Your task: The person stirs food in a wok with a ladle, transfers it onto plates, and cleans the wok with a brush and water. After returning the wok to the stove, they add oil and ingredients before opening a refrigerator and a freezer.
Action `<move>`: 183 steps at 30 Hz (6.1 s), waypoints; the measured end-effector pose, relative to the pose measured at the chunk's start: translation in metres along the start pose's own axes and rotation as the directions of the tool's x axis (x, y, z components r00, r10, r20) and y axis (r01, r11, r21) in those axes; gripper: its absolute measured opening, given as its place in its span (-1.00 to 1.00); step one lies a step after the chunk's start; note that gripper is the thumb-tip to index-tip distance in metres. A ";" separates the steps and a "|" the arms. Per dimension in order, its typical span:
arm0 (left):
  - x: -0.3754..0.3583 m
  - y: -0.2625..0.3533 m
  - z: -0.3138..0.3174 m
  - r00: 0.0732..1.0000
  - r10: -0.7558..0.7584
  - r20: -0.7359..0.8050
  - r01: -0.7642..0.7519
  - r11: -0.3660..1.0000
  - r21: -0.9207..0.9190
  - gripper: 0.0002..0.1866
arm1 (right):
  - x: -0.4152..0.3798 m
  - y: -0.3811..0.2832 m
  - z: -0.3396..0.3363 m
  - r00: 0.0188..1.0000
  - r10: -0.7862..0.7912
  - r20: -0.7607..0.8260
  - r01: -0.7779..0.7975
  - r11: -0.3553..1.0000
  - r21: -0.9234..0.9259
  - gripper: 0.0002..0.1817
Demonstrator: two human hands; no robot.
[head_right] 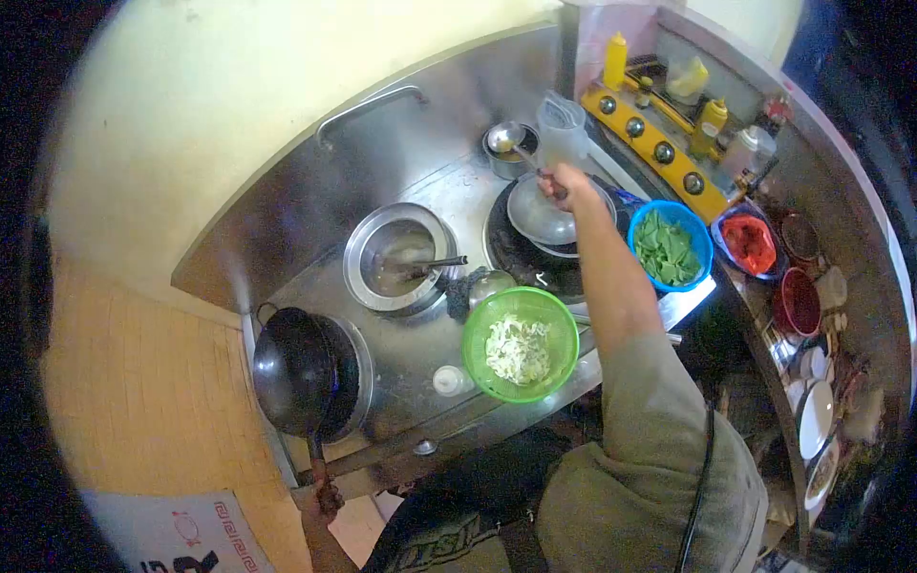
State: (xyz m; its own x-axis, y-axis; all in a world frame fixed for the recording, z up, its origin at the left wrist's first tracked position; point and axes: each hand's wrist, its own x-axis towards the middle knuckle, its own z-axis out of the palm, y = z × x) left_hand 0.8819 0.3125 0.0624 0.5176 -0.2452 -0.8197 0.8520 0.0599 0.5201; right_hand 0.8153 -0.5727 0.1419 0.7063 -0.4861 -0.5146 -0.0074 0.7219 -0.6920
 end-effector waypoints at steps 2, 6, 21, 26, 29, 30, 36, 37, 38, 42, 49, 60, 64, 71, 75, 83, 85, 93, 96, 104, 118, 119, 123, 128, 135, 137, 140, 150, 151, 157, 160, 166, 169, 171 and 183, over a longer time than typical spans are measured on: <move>-0.010 -0.001 0.013 0.999 -0.028 0.042 0.032 0.996 -0.079 -0.74 | -0.022 -0.004 0.009 1.000 -0.029 0.009 0.029 0.999 -0.040 -0.89; 0.006 -0.010 0.004 0.993 0.039 0.111 -0.025 0.992 -0.122 -0.76 | -0.082 -0.007 0.041 0.999 -0.034 0.002 0.034 0.977 -0.212 -0.90; -0.005 -0.022 0.049 0.947 0.126 0.297 -0.035 0.955 -0.295 -0.82 | -0.258 0.235 0.238 0.896 0.290 0.336 -0.132 0.897 -0.423 -0.63; 0.022 -0.035 0.035 0.892 0.178 0.417 -0.036 0.945 -0.326 -0.83 | -0.302 0.333 0.303 0.924 0.128 0.360 0.228 0.573 -0.787 -0.47; 0.028 -0.041 0.033 0.907 0.191 0.376 -0.052 0.936 -0.349 -0.84 | -0.316 0.358 0.318 0.866 -0.009 0.500 0.489 0.225 -0.843 -0.46; 0.033 -0.045 0.031 0.886 0.213 0.413 -0.048 0.926 -0.374 -0.83 | -0.322 0.361 0.322 0.831 -0.045 0.555 0.557 0.097 -0.825 -0.46; 0.018 -0.054 0.019 0.849 0.261 0.459 -0.089 0.927 -0.363 -0.72 | -0.388 0.336 0.350 0.650 -0.249 0.717 0.705 -0.153 -0.692 -0.46; 0.020 -0.058 0.015 0.832 0.266 0.487 -0.099 0.935 -0.341 -0.69 | -0.396 0.335 0.351 0.638 -0.256 0.726 0.712 -0.164 -0.683 -0.46; 0.025 -0.065 0.007 0.814 0.270 0.515 -0.111 0.942 -0.318 -0.66 | -0.404 0.334 0.352 0.626 -0.262 0.735 0.718 -0.175 -0.673 -0.46; 0.018 -0.086 -0.023 0.742 0.292 0.604 -0.140 0.948 -0.287 -0.57 | -0.365 0.372 0.317 0.689 -0.151 0.709 0.704 -0.090 -0.704 -0.47; -0.008 -0.151 -0.082 0.911 -0.042 0.410 -0.074 0.962 0.264 -0.38 | -0.313 0.411 0.279 0.711 -0.209 0.672 0.638 -0.212 -0.740 -0.46; -0.005 -0.255 -0.095 0.926 -0.263 0.270 0.153 0.917 0.367 -0.32 | -0.260 0.406 0.316 0.909 0.147 0.391 0.346 0.259 -0.902 -0.47; 0.005 -0.250 -0.089 0.925 -0.278 0.260 0.213 0.944 0.250 -0.33 | -0.244 0.422 0.328 0.899 0.111 0.423 0.409 0.128 -0.904 -0.58; -0.043 -0.245 -0.120 0.963 -0.217 0.161 0.166 0.945 0.280 -0.28 | -0.265 0.423 0.346 0.911 0.132 0.392 0.398 -0.023 -0.917 -0.57; -0.024 -0.304 -0.197 0.951 -0.153 0.270 0.071 0.954 0.291 -0.20 | -0.263 0.429 0.340 0.876 0.098 0.472 0.480 -0.088 -0.873 -0.56; -0.047 -0.278 -0.189 0.975 -0.218 0.034 0.194 0.918 0.345 -0.19 | -0.262 0.419 0.328 0.754 0.163 0.636 0.653 -0.290 -0.700 -0.60; -0.040 -0.283 -0.197 0.985 -0.155 0.077 0.112 0.911 0.396 -0.20 | -0.269 0.412 0.323 0.747 0.188 0.637 0.661 -0.315 -0.682 -0.61; -0.025 -0.256 -0.180 0.977 -0.196 0.089 0.126 0.855 0.504 -0.22 | -0.331 0.364 0.307 0.757 0.222 0.614 0.640 -0.439 -0.631 -0.60; -0.007 -0.270 -0.200 0.965 -0.210 0.160 0.077 0.804 0.590 -0.20 | -0.352 0.346 0.302 0.737 0.239 0.632 0.662 -0.443 -0.605 -0.58; -0.041 -0.248 -0.182 0.984 0.116 0.133 -0.176 0.689 0.704 -0.61 | -0.404 0.301 0.286 0.749 0.146 0.646 0.655 -0.313 -0.688 -0.57; -0.018 -0.245 -0.176 0.995 -0.019 0.094 -0.030 0.872 0.489 -0.24 | -0.337 0.366 0.280 0.765 -0.055 0.642 0.619 -0.210 -0.757 -0.53; -0.010 -0.255 -0.183 0.992 -0.019 0.127 -0.049 0.857 0.513 -0.25 | -0.336 0.366 0.287 0.801 0.002 0.599 0.580 -0.253 -0.774 -0.55; 0.011 -0.267 -0.194 0.979 -0.173 0.110 0.056 0.740 0.671 -0.32 | -0.302 0.397 0.283 0.806 -0.070 0.588 0.547 -0.291 -0.785 -0.56; 0.006 -0.272 -0.192 0.985 -0.132 0.108 0.024 0.737 0.676 -0.34 | -0.269 0.407 0.291 0.854 -0.050 0.518 0.470 -0.353 -0.809 -0.58; 0.040 -0.280 -0.175 0.991 -0.131 0.010 0.115 0.901 0.418 -0.27 | -0.257 0.381 0.300 0.848 -0.089 0.523 0.527 0.035 -0.849 -0.59; 0.052 -0.284 -0.165 0.973 -0.225 -0.046 0.228 0.922 0.313 -0.25 | -0.258 0.365 0.303 0.942 0.046 0.333 0.307 0.287 -0.907 -0.58; 0.014 -0.261 -0.124 0.987 -0.162 -0.013 0.155 0.919 0.362 -0.27 | -0.274 0.321 0.299 0.937 0.127 0.326 0.193 0.590 -0.784 -0.57; 0.063 -0.252 -0.013 0.955 -0.294 0.037 0.263 0.900 0.348 -0.33 | -0.283 0.107 0.160 0.960 -0.236 0.152 0.279 0.742 -0.610 -0.47; 0.070 -0.248 0.005 0.956 -0.292 0.034 0.262 0.898 0.354 -0.33 | -0.261 0.089 0.136 0.921 -0.369 0.126 0.351 0.643 -0.681 -0.53; 0.086 -0.217 0.086 0.957 -0.290 0.016 0.260 0.880 0.398 -0.34 | -0.098 0.034 0.032 0.855 -0.505 -0.121 0.182 0.510 -0.841 -0.75; 0.085 -0.207 0.104 0.958 -0.287 -0.015 0.268 0.873 0.408 -0.35 | -0.051 0.034 0.028 0.832 -0.521 -0.189 0.119 0.502 -0.857 -0.80; 0.073 -0.201 0.113 0.956 -0.284 -0.077 0.291 0.871 0.396 -0.36 | 0.034 0.034 0.009 0.861 -0.463 -0.210 -0.037 0.355 -0.934 -0.81; 0.070 -0.201 0.115 0.955 -0.282 -0.090 0.294 0.875 0.385 -0.36 | 0.026 0.026 0.026 0.881 -0.393 -0.262 -0.021 0.522 -0.853 -0.82; 0.067 -0.202 0.115 0.956 -0.278 -0.093 0.292 0.880 0.374 -0.37 | 0.035 0.023 0.020 0.911 -0.318 -0.263 0.050 0.719 -0.693 -0.82; 0.055 -0.208 0.111 0.958 -0.267 -0.102 0.286 0.897 0.338 -0.39 | 0.042 0.021 0.015 0.926 -0.307 -0.221 0.115 0.785 -0.609 -0.78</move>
State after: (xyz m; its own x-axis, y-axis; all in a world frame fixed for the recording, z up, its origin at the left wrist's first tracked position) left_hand 0.7245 0.1786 -0.0645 0.2765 -0.1527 -0.9488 0.8855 -0.3431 0.3133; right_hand 0.8557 -0.5705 0.1135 0.5001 -0.7801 -0.3760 -0.3561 0.2105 -0.9104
